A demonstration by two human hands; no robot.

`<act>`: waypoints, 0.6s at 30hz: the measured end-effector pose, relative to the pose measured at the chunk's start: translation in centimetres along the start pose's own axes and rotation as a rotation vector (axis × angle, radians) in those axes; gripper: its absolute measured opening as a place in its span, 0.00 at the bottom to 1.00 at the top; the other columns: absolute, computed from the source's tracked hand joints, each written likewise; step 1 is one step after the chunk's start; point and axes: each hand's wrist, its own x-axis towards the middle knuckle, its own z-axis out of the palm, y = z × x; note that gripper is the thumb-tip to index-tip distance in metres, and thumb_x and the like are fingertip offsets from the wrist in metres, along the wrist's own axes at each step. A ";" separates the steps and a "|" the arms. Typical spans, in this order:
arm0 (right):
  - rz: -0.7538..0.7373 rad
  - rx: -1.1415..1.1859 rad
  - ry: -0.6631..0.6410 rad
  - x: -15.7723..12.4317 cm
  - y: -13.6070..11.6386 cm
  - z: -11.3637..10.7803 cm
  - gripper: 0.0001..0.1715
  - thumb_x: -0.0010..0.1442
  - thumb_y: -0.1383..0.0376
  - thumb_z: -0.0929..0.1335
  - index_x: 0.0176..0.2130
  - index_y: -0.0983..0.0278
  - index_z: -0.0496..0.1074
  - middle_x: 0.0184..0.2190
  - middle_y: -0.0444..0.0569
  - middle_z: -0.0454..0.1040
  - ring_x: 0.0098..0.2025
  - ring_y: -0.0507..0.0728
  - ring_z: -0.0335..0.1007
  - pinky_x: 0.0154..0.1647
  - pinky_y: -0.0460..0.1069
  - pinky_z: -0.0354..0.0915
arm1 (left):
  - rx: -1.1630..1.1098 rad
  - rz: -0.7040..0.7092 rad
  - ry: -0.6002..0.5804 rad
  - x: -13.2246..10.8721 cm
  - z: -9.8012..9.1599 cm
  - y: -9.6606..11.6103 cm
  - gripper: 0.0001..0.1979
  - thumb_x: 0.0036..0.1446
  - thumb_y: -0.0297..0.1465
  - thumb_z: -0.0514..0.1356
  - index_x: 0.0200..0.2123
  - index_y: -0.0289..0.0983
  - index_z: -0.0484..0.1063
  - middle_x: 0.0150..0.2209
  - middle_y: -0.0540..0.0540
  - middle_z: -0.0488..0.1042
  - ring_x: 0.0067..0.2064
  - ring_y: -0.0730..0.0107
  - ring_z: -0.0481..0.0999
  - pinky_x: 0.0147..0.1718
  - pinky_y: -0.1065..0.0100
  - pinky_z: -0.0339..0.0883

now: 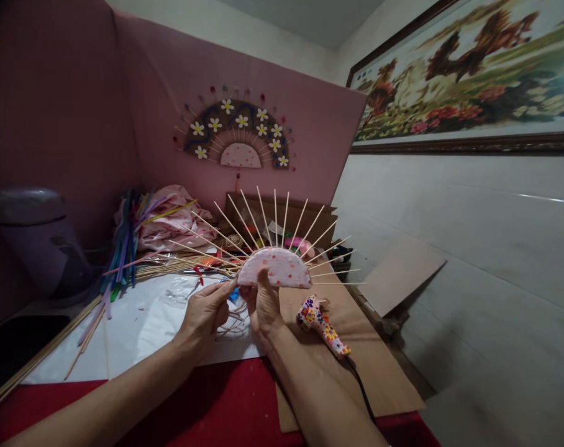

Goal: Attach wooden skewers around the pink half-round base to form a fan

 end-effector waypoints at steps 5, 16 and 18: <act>0.027 -0.011 -0.015 -0.1 0.0 0.1 0.24 0.38 0.51 0.74 0.29 0.63 0.65 0.21 0.39 0.68 0.22 0.47 0.63 0.23 0.43 0.63 | 0.034 0.032 -0.032 0.3 -0.3 -0.1 0.16 0.36 0.38 0.67 0.24 0.32 0.70 0.07 0.60 0.54 0.09 0.86 0.46 0.10 0.78 0.36; 0.009 -0.012 0.015 -0.3 0.2 0.1 0.23 0.37 0.53 0.74 0.29 0.63 0.66 0.23 0.38 0.69 0.23 0.47 0.64 0.23 0.42 0.62 | -0.007 0.036 -0.027 0.4 -0.6 -0.6 0.13 0.38 0.36 0.65 0.25 0.34 0.68 0.07 0.59 0.56 0.08 0.85 0.48 0.09 0.79 0.38; 0.000 -0.019 -0.001 -0.3 0.3 0.1 0.23 0.38 0.53 0.74 0.28 0.64 0.65 0.22 0.39 0.68 0.23 0.47 0.63 0.23 0.42 0.61 | 0.002 0.039 -0.027 0.5 -0.7 -0.7 0.13 0.38 0.36 0.65 0.25 0.33 0.68 0.08 0.59 0.57 0.08 0.85 0.49 0.08 0.78 0.39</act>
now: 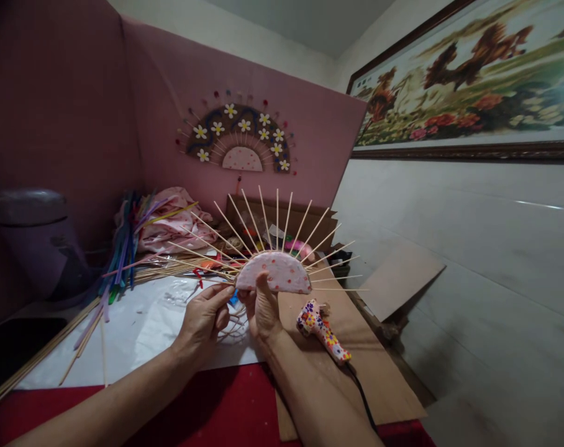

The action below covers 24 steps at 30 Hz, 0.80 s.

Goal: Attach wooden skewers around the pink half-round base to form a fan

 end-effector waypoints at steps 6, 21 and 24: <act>-0.140 -0.105 -0.031 0.4 0.3 -0.3 0.21 0.42 0.53 0.72 0.26 0.64 0.63 0.19 0.38 0.63 0.20 0.46 0.58 0.19 0.42 0.56 | 0.085 -0.007 -0.018 0.4 -0.5 -0.1 0.13 0.40 0.37 0.65 0.24 0.33 0.70 0.07 0.59 0.54 0.09 0.85 0.47 0.09 0.78 0.37; -0.212 -0.337 -0.088 0.7 -0.1 -1.4 0.24 0.47 0.47 0.67 0.24 0.66 0.64 0.15 0.42 0.66 0.15 0.48 0.60 0.14 0.43 0.56 | 0.438 0.383 -0.077 1.1 -0.9 1.1 0.09 0.39 0.34 0.64 0.22 0.33 0.75 0.22 0.45 0.73 0.23 0.72 0.68 0.23 0.73 0.58; -0.211 -0.394 -0.095 0.7 -0.1 -1.6 0.25 0.47 0.46 0.67 0.24 0.66 0.66 0.15 0.43 0.67 0.14 0.48 0.60 0.13 0.43 0.56 | 0.819 0.605 -0.063 1.4 -1.7 1.2 0.08 0.47 0.34 0.59 0.25 0.36 0.76 0.21 0.47 0.73 0.24 0.72 0.67 0.24 0.72 0.55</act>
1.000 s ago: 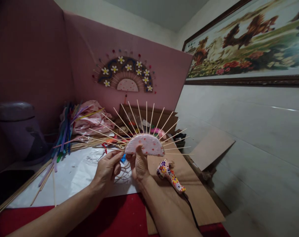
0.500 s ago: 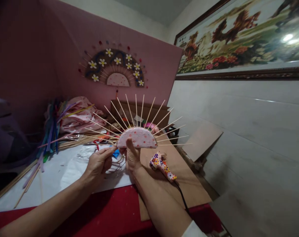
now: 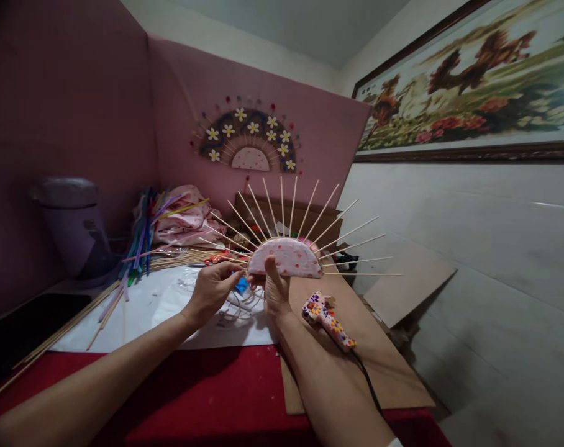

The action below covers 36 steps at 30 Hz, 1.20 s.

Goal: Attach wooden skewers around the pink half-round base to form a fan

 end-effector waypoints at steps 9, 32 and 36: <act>0.116 -0.028 -0.008 0.1 0.0 0.1 0.21 0.42 0.52 0.72 0.23 0.67 0.67 0.15 0.43 0.68 0.14 0.48 0.62 0.12 0.42 0.57 | 0.650 0.215 -0.012 0.2 -1.1 -0.2 0.09 0.54 0.34 0.54 0.30 0.40 0.75 0.25 0.47 0.76 0.28 0.68 0.72 0.26 0.71 0.52; 0.496 0.091 0.001 0.5 -0.2 -0.1 0.07 0.47 0.65 0.68 0.25 0.68 0.68 0.15 0.44 0.71 0.13 0.47 0.61 0.10 0.39 0.55 | 0.723 0.524 -0.142 0.8 -1.9 -0.9 0.09 0.56 0.30 0.52 0.30 0.40 0.73 0.28 0.48 0.77 0.28 0.70 0.72 0.26 0.71 0.52; 0.503 0.054 0.010 0.6 -0.2 -0.1 0.08 0.49 0.64 0.66 0.26 0.69 0.68 0.15 0.44 0.70 0.13 0.47 0.62 0.10 0.40 0.55 | 0.778 0.522 -0.152 1.1 -2.0 -1.0 0.11 0.57 0.31 0.52 0.29 0.38 0.73 0.28 0.46 0.76 0.28 0.69 0.73 0.26 0.70 0.53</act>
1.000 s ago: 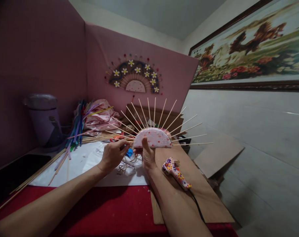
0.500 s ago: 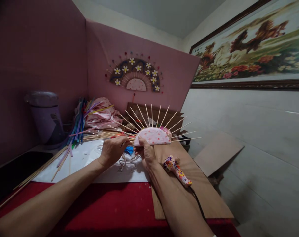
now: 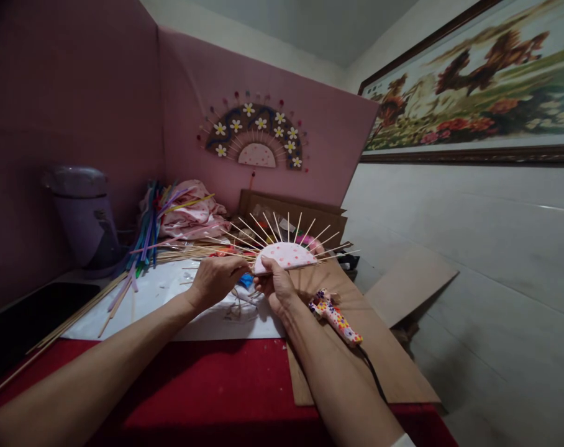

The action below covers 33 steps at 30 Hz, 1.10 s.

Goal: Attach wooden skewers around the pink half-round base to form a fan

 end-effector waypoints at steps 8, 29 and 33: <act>-0.043 0.010 -0.006 0.0 0.1 0.1 0.06 0.49 0.66 0.66 0.26 0.68 0.67 0.15 0.43 0.70 0.15 0.48 0.64 0.11 0.40 0.58 | 0.097 -0.017 -0.036 0.1 -0.1 0.2 0.12 0.58 0.31 0.49 0.30 0.37 0.72 0.27 0.47 0.76 0.29 0.66 0.73 0.25 0.68 0.52; -0.221 -0.105 0.003 -0.4 1.0 0.6 0.10 0.47 0.62 0.69 0.23 0.68 0.68 0.14 0.42 0.68 0.14 0.48 0.60 0.13 0.43 0.60 | 0.112 -0.203 -0.192 0.5 -1.5 1.6 0.09 0.52 0.24 0.50 0.28 0.37 0.69 0.26 0.45 0.72 0.29 0.64 0.70 0.24 0.67 0.49; -0.215 -0.078 -0.005 -0.4 0.8 0.6 0.09 0.47 0.63 0.69 0.24 0.68 0.69 0.15 0.43 0.69 0.14 0.48 0.61 0.13 0.43 0.60 | -0.020 -0.160 -0.159 0.7 -1.4 1.2 0.07 0.53 0.25 0.50 0.29 0.37 0.67 0.27 0.45 0.72 0.29 0.66 0.69 0.26 0.68 0.53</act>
